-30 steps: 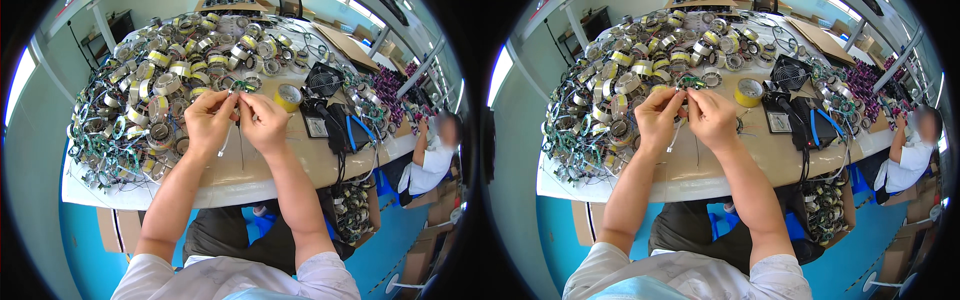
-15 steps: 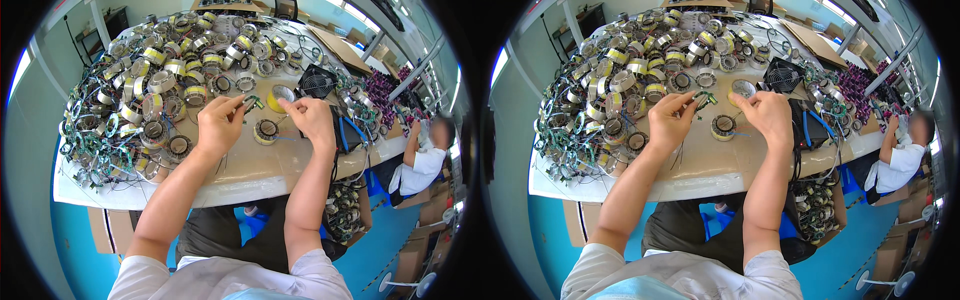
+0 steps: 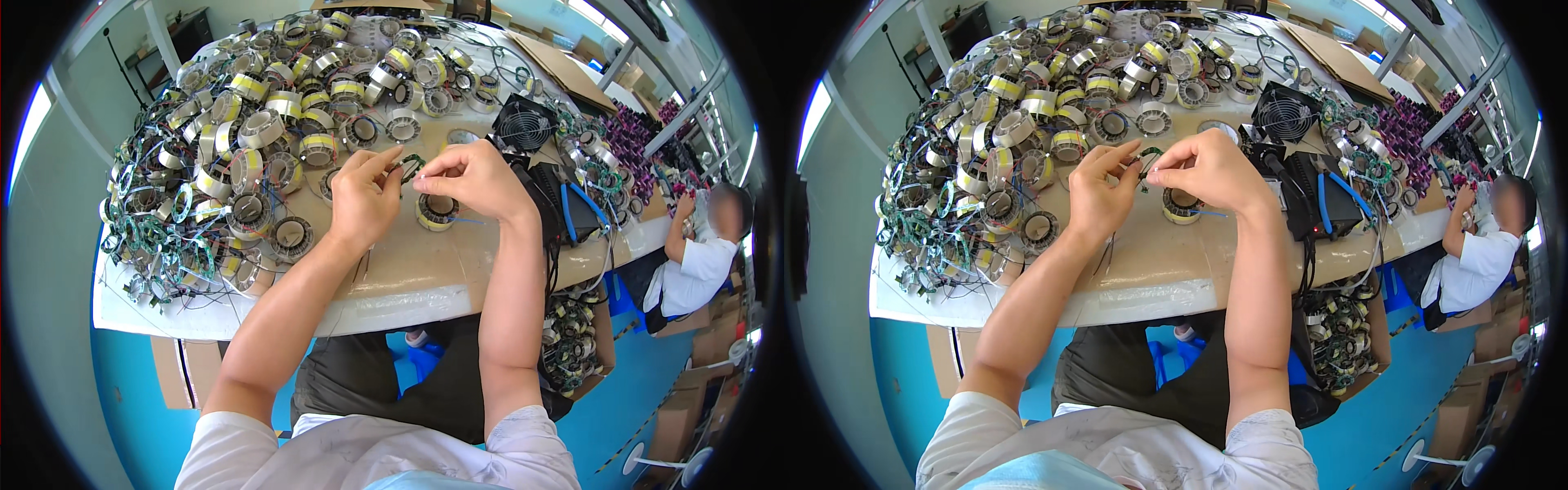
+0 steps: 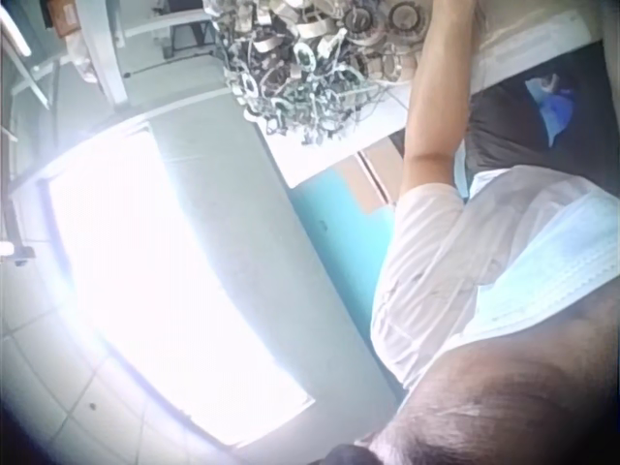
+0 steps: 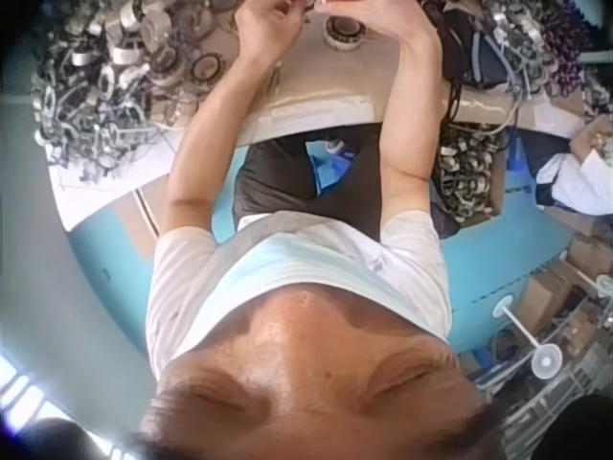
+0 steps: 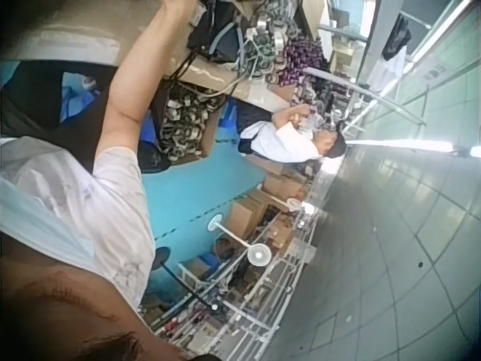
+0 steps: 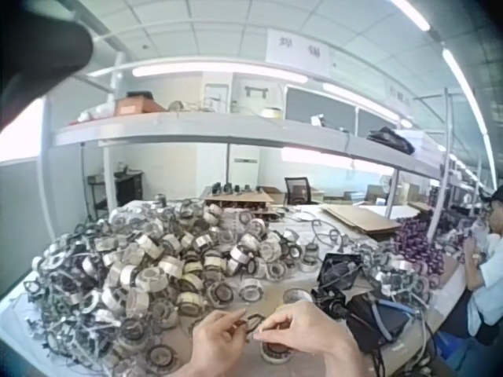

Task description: Assembling electronic components by soldering wires to circular circuit boards.

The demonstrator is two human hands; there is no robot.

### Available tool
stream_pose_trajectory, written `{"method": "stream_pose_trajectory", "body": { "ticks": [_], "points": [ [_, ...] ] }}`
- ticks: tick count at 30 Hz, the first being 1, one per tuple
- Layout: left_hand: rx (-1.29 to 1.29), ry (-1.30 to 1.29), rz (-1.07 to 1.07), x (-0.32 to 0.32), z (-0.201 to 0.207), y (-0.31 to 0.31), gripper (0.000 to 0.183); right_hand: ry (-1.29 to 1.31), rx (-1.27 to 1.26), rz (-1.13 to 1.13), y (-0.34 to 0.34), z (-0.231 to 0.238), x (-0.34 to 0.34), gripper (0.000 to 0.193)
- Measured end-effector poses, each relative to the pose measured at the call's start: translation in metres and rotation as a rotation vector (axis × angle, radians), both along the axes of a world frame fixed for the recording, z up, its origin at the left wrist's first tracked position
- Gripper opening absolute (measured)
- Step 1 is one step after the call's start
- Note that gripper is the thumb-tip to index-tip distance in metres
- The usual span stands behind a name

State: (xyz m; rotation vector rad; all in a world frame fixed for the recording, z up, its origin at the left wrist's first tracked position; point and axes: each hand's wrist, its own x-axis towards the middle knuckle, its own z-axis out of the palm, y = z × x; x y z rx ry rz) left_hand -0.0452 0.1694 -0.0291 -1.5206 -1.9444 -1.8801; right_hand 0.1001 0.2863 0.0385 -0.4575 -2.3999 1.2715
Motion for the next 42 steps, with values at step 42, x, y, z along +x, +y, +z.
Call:
{"method": "stream_pose_trajectory", "body": {
  "ticks": [42],
  "points": [
    [0.007,-0.075,-0.002,-0.006,-0.012,0.000,0.024,0.270,0.157,-0.329,-0.024,-0.056,-0.024,0.016]
  ]
}}
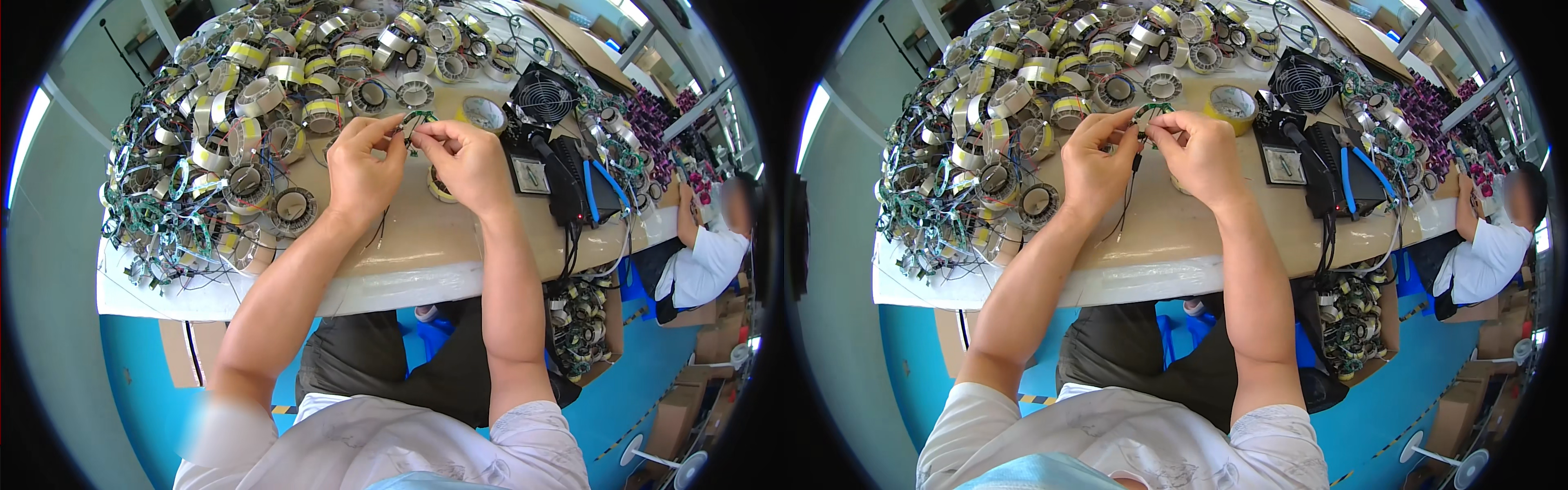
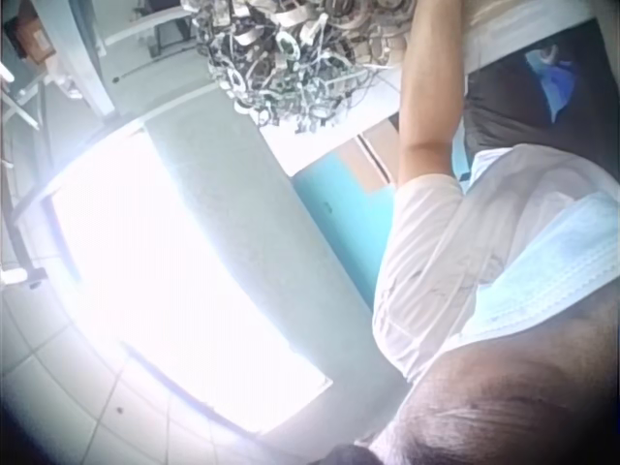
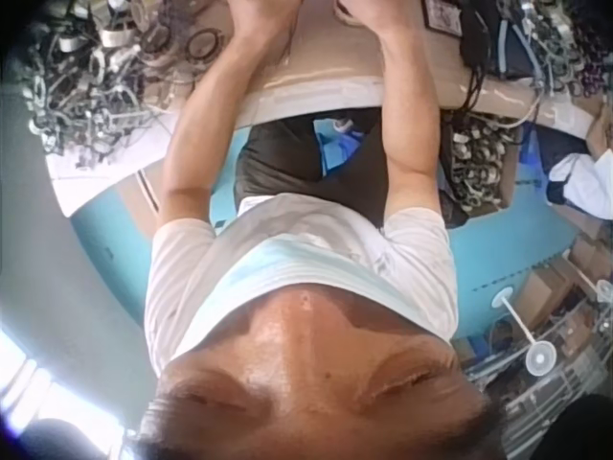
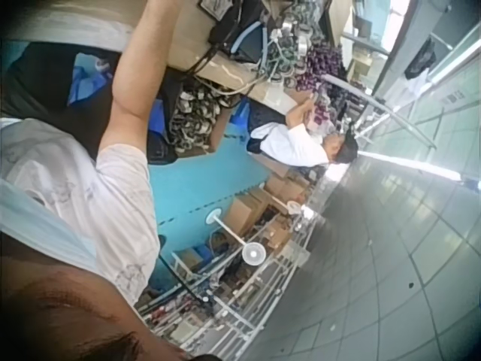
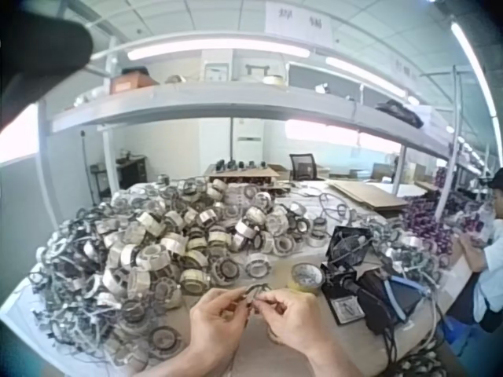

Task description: Assembling electronic components by soldering wires to circular circuit boards.

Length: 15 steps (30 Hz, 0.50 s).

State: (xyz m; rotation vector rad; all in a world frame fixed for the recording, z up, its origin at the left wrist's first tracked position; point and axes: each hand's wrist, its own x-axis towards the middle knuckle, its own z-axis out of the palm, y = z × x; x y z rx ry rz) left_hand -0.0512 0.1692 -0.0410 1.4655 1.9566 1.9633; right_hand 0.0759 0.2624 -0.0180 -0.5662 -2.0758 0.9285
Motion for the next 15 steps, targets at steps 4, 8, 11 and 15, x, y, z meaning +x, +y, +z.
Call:
{"method": "stream_pose_trajectory", "body": {
  "ticks": [4,8,11,15],
  "points": [
    [-0.011,0.038,0.009,-0.0005,-0.0004,-0.0007,0.023,-0.008,-0.052,0.041,-0.0002,-0.0017,-0.0027,0.017],
    [-0.025,0.024,0.004,0.0015,0.0022,-0.0027,0.023,-0.043,-0.134,0.049,-0.0027,0.0032,-0.0008,0.018],
    [-0.001,0.049,0.007,0.0019,0.0013,-0.0025,0.025,-0.025,-0.174,0.081,0.0012,-0.0027,-0.0012,0.019],
    [0.009,0.046,-0.005,0.0000,-0.0009,-0.0020,0.025,-0.017,-0.189,0.101,0.0013,-0.0008,-0.0012,0.019]
  ]
}}
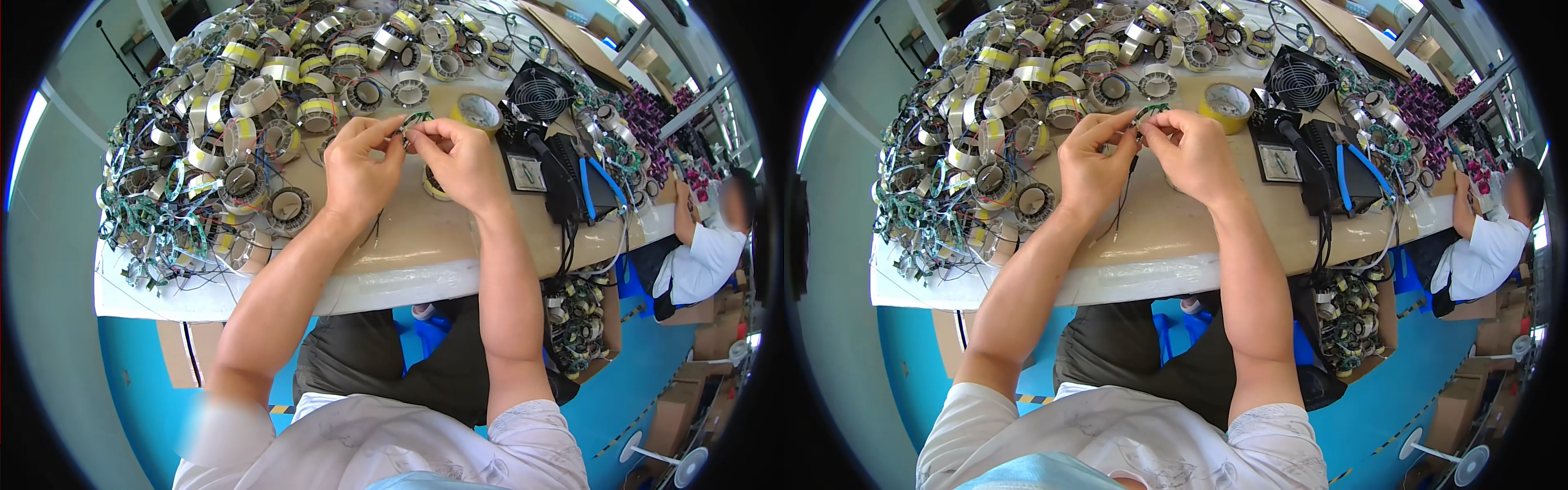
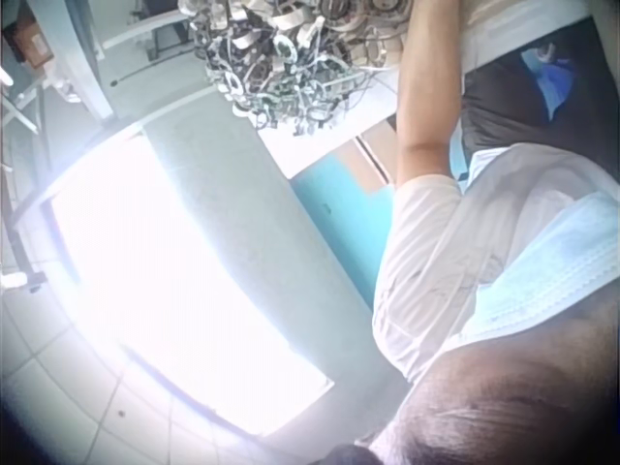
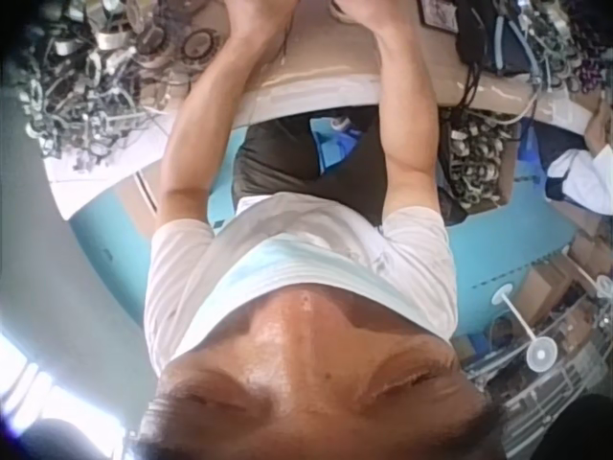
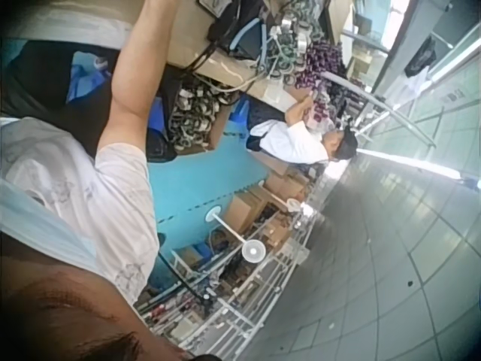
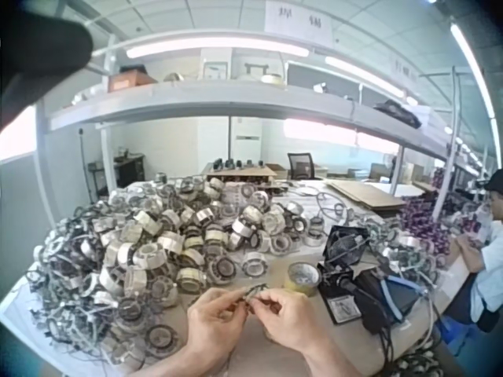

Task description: Assembling electronic components by soldering wires to circular circuit boards.

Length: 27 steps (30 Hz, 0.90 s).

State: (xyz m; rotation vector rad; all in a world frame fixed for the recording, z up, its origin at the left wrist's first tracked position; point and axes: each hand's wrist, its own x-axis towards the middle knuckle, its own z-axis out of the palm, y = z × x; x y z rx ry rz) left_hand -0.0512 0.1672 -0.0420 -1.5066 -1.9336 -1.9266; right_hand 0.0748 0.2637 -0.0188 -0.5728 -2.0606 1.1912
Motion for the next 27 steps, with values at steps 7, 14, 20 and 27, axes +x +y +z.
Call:
{"method": "stream_pose_trajectory", "body": {
  "ticks": [7,14,20,27],
  "points": [
    [0.035,0.123,-0.004,0.000,-0.005,0.001,0.027,-0.027,-0.015,0.001,0.002,0.000,0.000,0.018],
    [0.047,0.066,0.014,0.001,-0.005,0.004,0.027,0.008,-0.033,-0.018,0.001,-0.002,-0.001,0.017],
    [-0.030,0.088,0.065,0.001,0.001,0.000,0.025,0.058,0.113,-0.108,-0.003,-0.004,-0.006,0.016],
    [-0.006,0.103,0.064,0.001,-0.002,-0.001,0.026,0.117,0.096,-0.130,-0.005,-0.005,-0.006,0.016]
  ]
}}
